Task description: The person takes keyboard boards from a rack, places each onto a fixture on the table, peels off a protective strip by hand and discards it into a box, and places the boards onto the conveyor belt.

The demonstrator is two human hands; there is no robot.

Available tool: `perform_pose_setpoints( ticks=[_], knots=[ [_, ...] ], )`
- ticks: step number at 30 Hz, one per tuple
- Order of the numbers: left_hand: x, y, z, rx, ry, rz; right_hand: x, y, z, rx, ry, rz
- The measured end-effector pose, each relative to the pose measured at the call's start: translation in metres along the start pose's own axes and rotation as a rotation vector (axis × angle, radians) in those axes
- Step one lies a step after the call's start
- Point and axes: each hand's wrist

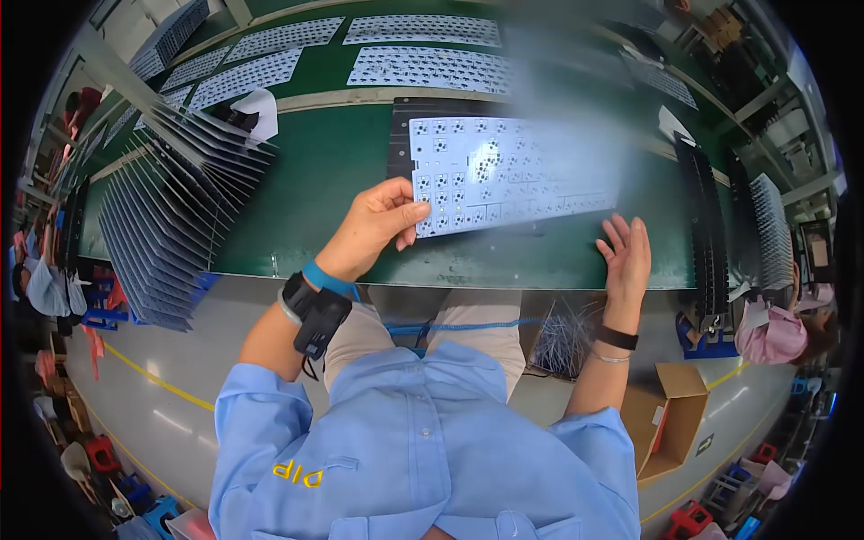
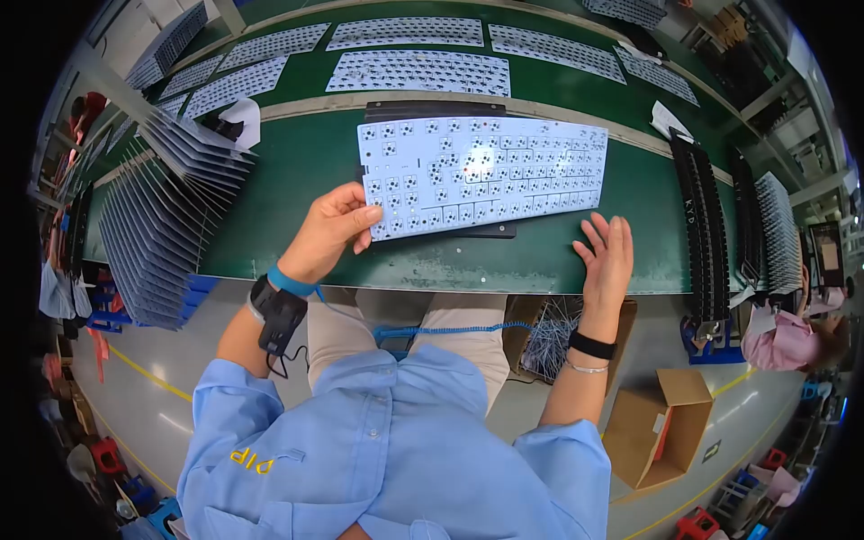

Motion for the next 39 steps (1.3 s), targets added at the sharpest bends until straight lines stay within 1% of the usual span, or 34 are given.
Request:
perform_pose_setpoints(
  ticks=[1, 2, 3, 5, 7, 8, 9, 11, 12, 13, 15, 16, 18, 21, 23, 25, 31, 32, 34, 36, 38, 39],
  knots=[
    [-0.003, -0.003, -0.002, 0.011, -0.013, -0.083, 0.000, 0.000, -0.004, 0.006, -0.007, 0.003],
    [-0.007, -0.003, -0.005, 0.022, -0.016, -0.172, -0.001, 0.000, -0.010, 0.036, -0.078, 0.011],
    [-0.013, -0.005, -0.008, 0.024, 0.001, -0.168, -0.002, -0.001, -0.016, 0.066, -0.154, 0.020],
    [-0.031, -0.010, -0.011, 0.024, -0.049, -0.321, 0.000, -0.001, -0.026, 0.061, -0.184, 0.066],
    [-0.039, -0.010, -0.013, 0.051, -0.033, -0.355, 0.009, -0.002, -0.034, -0.077, 0.004, 0.464],
    [-0.043, -0.011, -0.014, 0.046, -0.054, -0.391, 0.004, 0.002, -0.040, -0.134, 0.057, 0.537],
    [-0.048, -0.012, -0.015, 0.041, -0.076, -0.424, 0.007, -0.001, -0.044, -0.136, 0.046, 0.537],
    [-0.054, -0.015, -0.017, 0.036, -0.066, -0.431, 0.011, -0.010, -0.046, -0.041, -0.122, 0.520],
    [-0.056, -0.016, -0.017, 0.015, -0.057, -0.434, 0.011, -0.015, -0.045, 0.020, -0.225, 0.411],
    [-0.058, -0.017, -0.017, -0.006, -0.048, -0.438, 0.009, -0.014, -0.045, 0.020, -0.235, 0.414],
    [-0.056, -0.019, -0.020, 0.020, -0.015, -0.436, -0.001, -0.014, -0.050, -0.053, -0.243, 0.423],
    [-0.055, -0.021, -0.020, 0.047, 0.007, -0.436, -0.004, -0.014, -0.051, -0.051, -0.251, 0.425],
    [-0.056, -0.021, -0.018, 0.031, 0.021, -0.439, -0.001, -0.013, -0.049, -0.117, -0.225, 0.427],
    [-0.055, -0.019, -0.017, 0.026, 0.025, -0.451, -0.004, -0.017, -0.047, -0.148, -0.226, 0.409],
    [-0.055, -0.022, -0.016, 0.032, 0.017, -0.455, -0.005, -0.019, -0.045, -0.145, -0.228, 0.404],
    [-0.059, -0.028, -0.015, 0.094, 0.032, -0.550, -0.004, -0.018, -0.043, -0.144, -0.227, 0.401],
    [-0.053, -0.025, -0.009, 0.115, 0.062, -0.576, -0.006, -0.016, -0.042, -0.161, -0.233, 0.395],
    [-0.053, -0.027, -0.009, 0.115, 0.059, -0.576, -0.003, -0.015, -0.039, -0.163, -0.229, 0.395],
    [-0.053, -0.026, -0.012, 0.113, 0.070, -0.474, -0.001, -0.014, -0.040, -0.166, -0.224, 0.395],
    [-0.057, -0.029, -0.018, 0.145, 0.068, -0.484, -0.002, -0.010, -0.043, -0.061, -0.209, 0.470],
    [-0.066, -0.030, -0.025, 0.176, 0.067, -0.491, 0.002, -0.010, -0.047, -0.027, -0.213, 0.526],
    [-0.072, -0.026, -0.029, 0.088, 0.056, -0.629, 0.005, -0.010, -0.049, 0.006, -0.218, 0.582]
  ],
)
Point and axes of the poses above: each hand's wrist, its own z-axis away from the middle knuckle, its own x-axis out of the palm, y = z × x, and after that the axes turned 13 degrees about -y, right-handed
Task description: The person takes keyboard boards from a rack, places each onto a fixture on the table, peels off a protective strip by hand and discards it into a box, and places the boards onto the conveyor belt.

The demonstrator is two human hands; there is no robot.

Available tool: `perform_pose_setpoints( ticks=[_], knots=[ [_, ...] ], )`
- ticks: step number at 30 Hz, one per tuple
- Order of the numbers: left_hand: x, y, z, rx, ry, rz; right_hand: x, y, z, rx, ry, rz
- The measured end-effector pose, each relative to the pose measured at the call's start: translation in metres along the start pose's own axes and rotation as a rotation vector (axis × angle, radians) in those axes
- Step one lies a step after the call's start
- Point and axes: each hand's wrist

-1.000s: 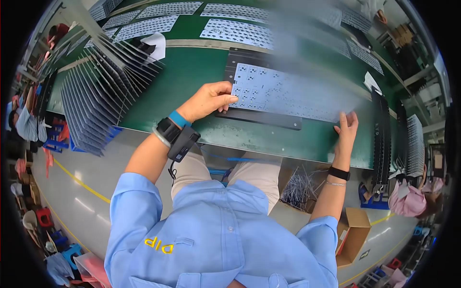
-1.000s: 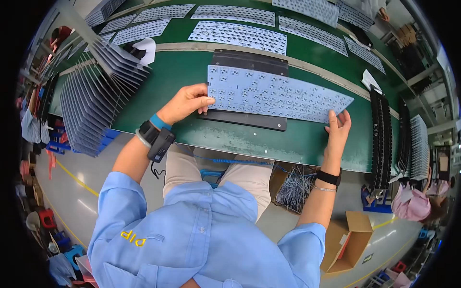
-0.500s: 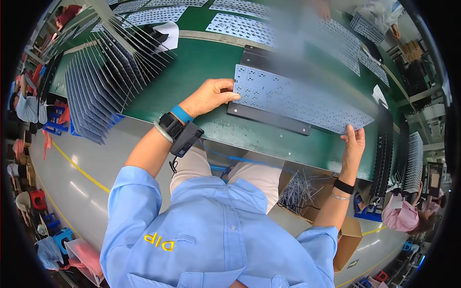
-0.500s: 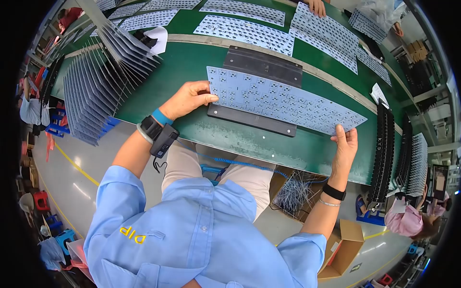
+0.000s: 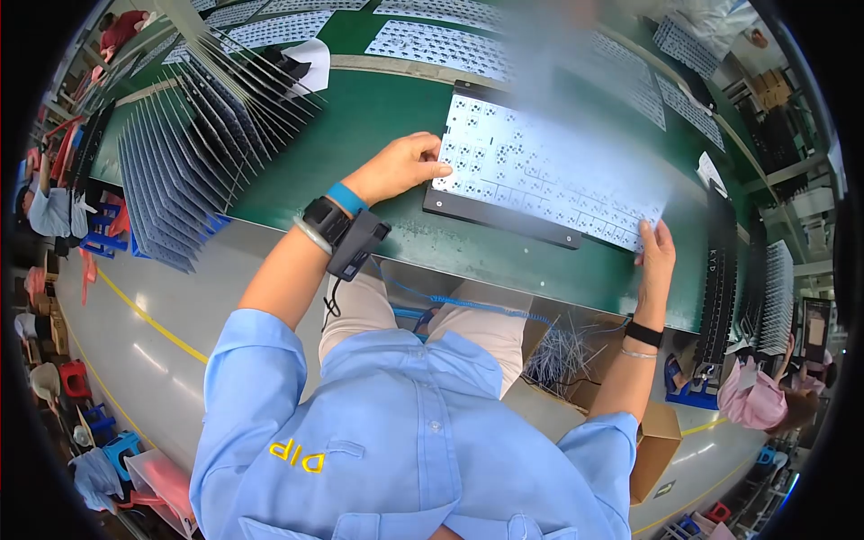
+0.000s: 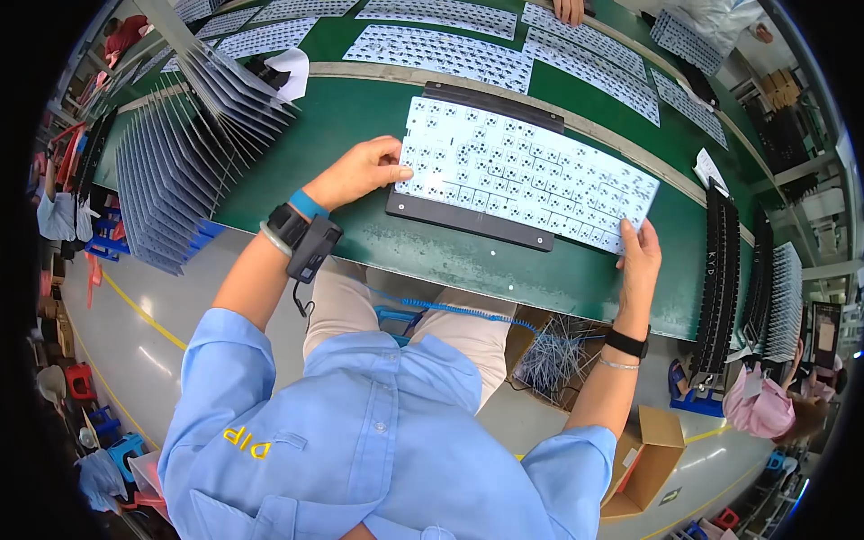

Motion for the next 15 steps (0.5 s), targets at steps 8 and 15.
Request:
perform_pose_setpoints(
  ticks=[8, 15],
  knots=[
    [-0.010, 0.021, 0.007, -0.177, -0.073, 0.189, 0.001, -0.004, -0.004, 0.049, -0.049, -0.034],
    [0.003, 0.057, 0.022, -0.106, -0.071, 0.642, 0.011, -0.065, 0.014, -0.035, 0.040, -0.172]
  ],
)
Point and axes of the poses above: each hand's wrist, its own z-axis away from the middle knuckle, its own x-axis out of the palm, y = z × x, and after that the axes turned 13 degrees about -y, right-handed
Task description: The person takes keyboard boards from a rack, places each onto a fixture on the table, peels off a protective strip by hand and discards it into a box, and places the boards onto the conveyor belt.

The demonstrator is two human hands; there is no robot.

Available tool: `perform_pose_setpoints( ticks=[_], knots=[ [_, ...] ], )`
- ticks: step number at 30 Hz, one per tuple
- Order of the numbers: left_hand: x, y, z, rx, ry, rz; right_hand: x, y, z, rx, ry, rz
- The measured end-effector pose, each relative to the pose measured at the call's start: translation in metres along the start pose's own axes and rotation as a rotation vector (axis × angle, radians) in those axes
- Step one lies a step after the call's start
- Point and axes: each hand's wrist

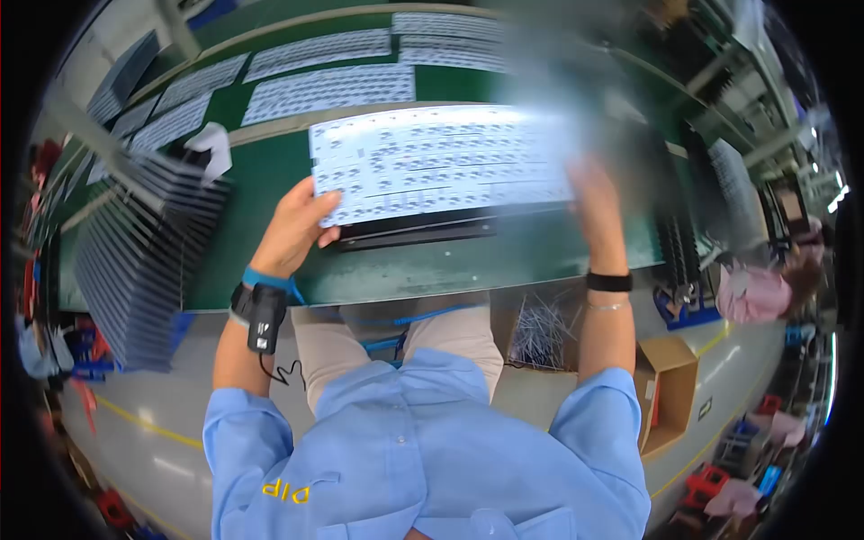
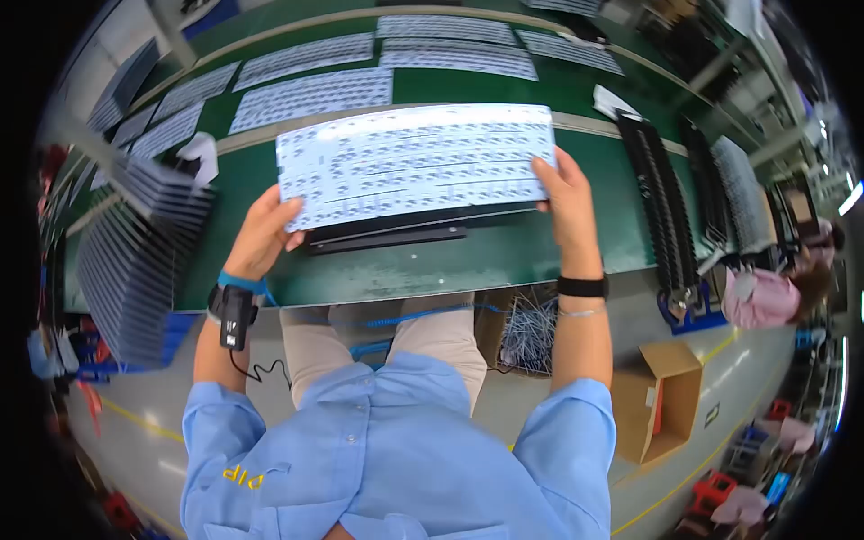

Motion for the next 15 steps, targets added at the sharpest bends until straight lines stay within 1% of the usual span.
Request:
perform_pose_setpoints(
  ticks=[1, 2, 3, 4, 5, 6, 7, 9, 10, 12, 13, 15],
  knots=[
    [-0.003, -0.004, 0.000, 0.029, 0.051, 0.050, 0.000, 0.000, -0.001, -0.038, -0.039, 0.035],
    [-0.006, -0.008, 0.000, 0.027, 0.028, 0.047, -0.001, 0.005, -0.003, -0.062, -0.027, 0.075],
    [-0.010, -0.012, 0.001, 0.077, 0.074, 0.076, -0.003, 0.015, -0.006, -0.088, -0.017, 0.112],
    [-0.014, -0.015, 0.002, 0.123, 0.121, 0.108, -0.012, 0.034, -0.014, -0.211, 0.042, 0.406],
    [-0.015, -0.015, 0.006, 0.117, 0.102, 0.107, -0.022, 0.051, -0.018, -0.328, 0.099, 0.704],
    [-0.015, -0.015, 0.010, 0.143, 0.143, 0.102, -0.026, 0.056, -0.012, -0.335, 0.071, 0.774],
    [-0.016, -0.015, 0.013, 0.169, 0.187, 0.098, -0.028, 0.056, -0.007, -0.327, 0.085, 0.779],
    [-0.026, -0.019, 0.022, 0.198, 0.211, 0.089, -0.028, 0.061, 0.007, -0.665, -0.098, 1.274],
    [-0.031, -0.025, 0.024, 0.219, 0.229, 0.073, -0.023, 0.062, 0.013, -0.627, -0.085, 1.277],
    [-0.040, -0.031, 0.031, 0.244, 0.331, 0.113, -0.016, 0.064, 0.024, -0.557, -0.241, 1.363],
    [-0.044, -0.030, 0.034, 0.261, 0.271, 0.112, -0.021, 0.065, 0.035, -0.496, -0.234, 1.365],
    [-0.047, -0.028, 0.041, 0.294, 0.230, 0.144, -0.030, 0.059, 0.049, -0.507, -0.188, 1.212]
  ],
)
Point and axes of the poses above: each hand's wrist, its own z-axis away from the middle knuckle, its own x-axis out of the palm, y = z × x, and after that the axes turned 13 degrees about -y, right-handed
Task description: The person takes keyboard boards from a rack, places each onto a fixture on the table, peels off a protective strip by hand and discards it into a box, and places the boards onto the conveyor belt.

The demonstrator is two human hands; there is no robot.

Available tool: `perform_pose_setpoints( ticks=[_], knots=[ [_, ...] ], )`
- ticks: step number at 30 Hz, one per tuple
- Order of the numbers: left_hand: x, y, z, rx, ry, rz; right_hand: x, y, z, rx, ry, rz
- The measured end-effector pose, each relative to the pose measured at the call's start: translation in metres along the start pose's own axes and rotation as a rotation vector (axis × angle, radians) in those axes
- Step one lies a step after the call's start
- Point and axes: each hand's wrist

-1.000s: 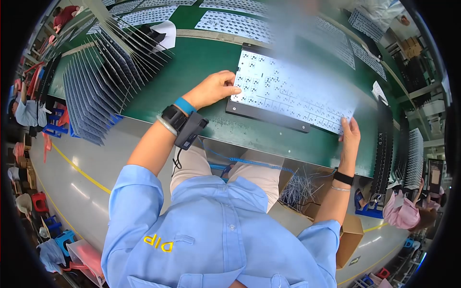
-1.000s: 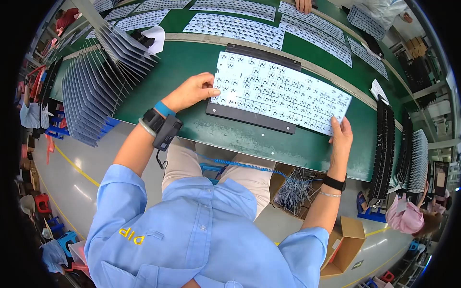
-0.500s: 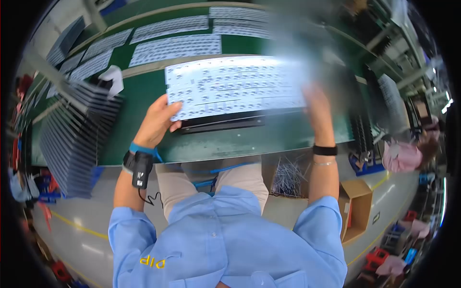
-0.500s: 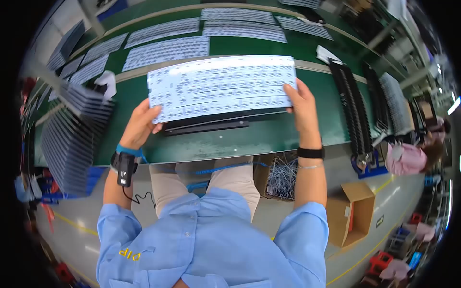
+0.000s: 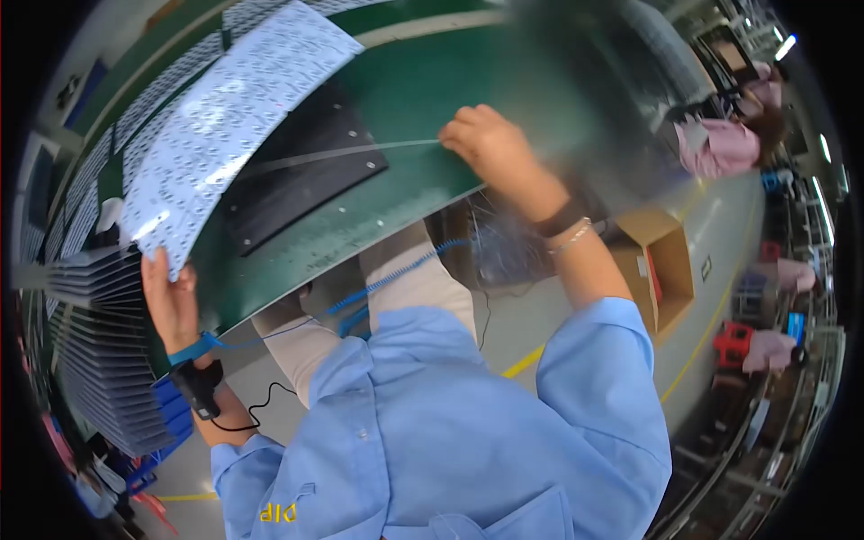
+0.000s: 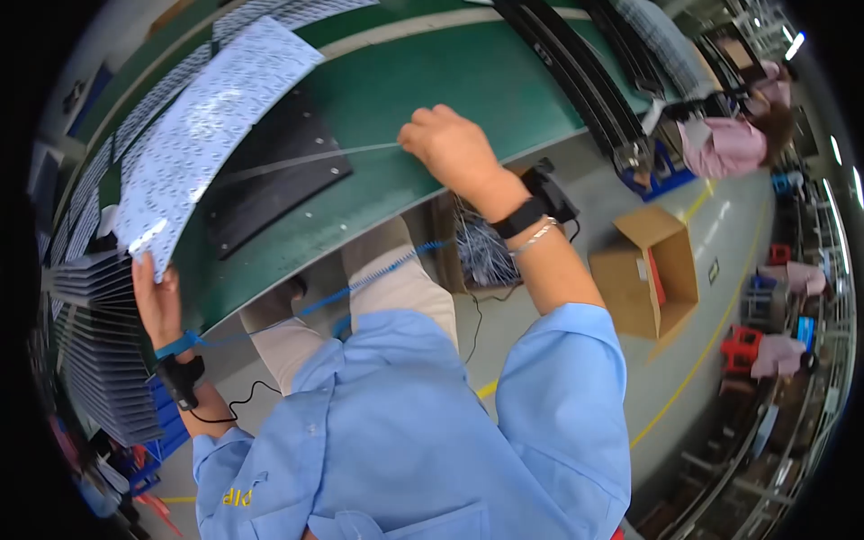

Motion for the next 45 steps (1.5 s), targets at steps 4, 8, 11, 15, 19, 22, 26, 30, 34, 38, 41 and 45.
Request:
perform_pose_setpoints(
  ticks=[4, 8, 11, 15, 19, 22, 26, 30, 34, 38, 41, 45],
  knots=[
    [-0.012, -0.005, 0.003, 0.013, -0.005, 0.054, -0.049, 0.009, 0.090, 0.242, 0.253, -0.105],
    [0.003, -0.008, 0.001, 0.016, 0.013, 0.049, -0.045, -0.005, 0.189, 0.860, 0.513, -0.532],
    [0.012, -0.013, -0.001, 0.017, -0.056, 0.029, 0.006, 0.007, 0.245, 0.987, 0.841, -0.779],
    [0.034, -0.014, 0.007, -0.014, 0.020, -0.076, 0.110, 0.041, 0.289, 1.005, 0.479, -0.430],
    [0.036, -0.013, 0.015, -0.047, -0.044, -0.079, 0.117, 0.035, 0.263, 1.302, 0.496, -0.930],
    [0.041, -0.011, 0.017, -0.106, -0.087, -0.074, 0.039, -0.020, 0.167, 0.928, 0.514, -1.219],
    [0.059, -0.014, 0.013, -0.160, -0.157, 0.034, 0.023, -0.066, 0.081, 0.355, 0.178, -1.848],
    [0.082, -0.015, 0.006, -0.188, -0.195, 0.111, 0.037, -0.117, 0.016, 0.147, -0.113, -1.996],
    [0.105, -0.022, -0.007, -0.200, -0.222, 0.142, 0.030, -0.138, -0.025, 0.217, -0.109, -1.962],
    [0.119, -0.032, -0.018, -0.204, -0.201, 0.161, 0.023, -0.132, -0.037, 0.291, 0.003, -1.922],
    [0.125, -0.034, -0.021, -0.214, -0.215, 0.171, 0.023, -0.125, -0.036, 0.316, 0.005, -1.929],
    [0.125, -0.036, -0.020, -0.253, -0.204, 0.160, 0.028, -0.118, -0.032, 0.326, -0.041, -1.901]
  ],
)
Point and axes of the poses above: each hand's wrist, its own z-axis away from the middle knuckle, its own x-axis out of the palm, y = z × x, and after that the axes turned 13 degrees about -y, right-handed
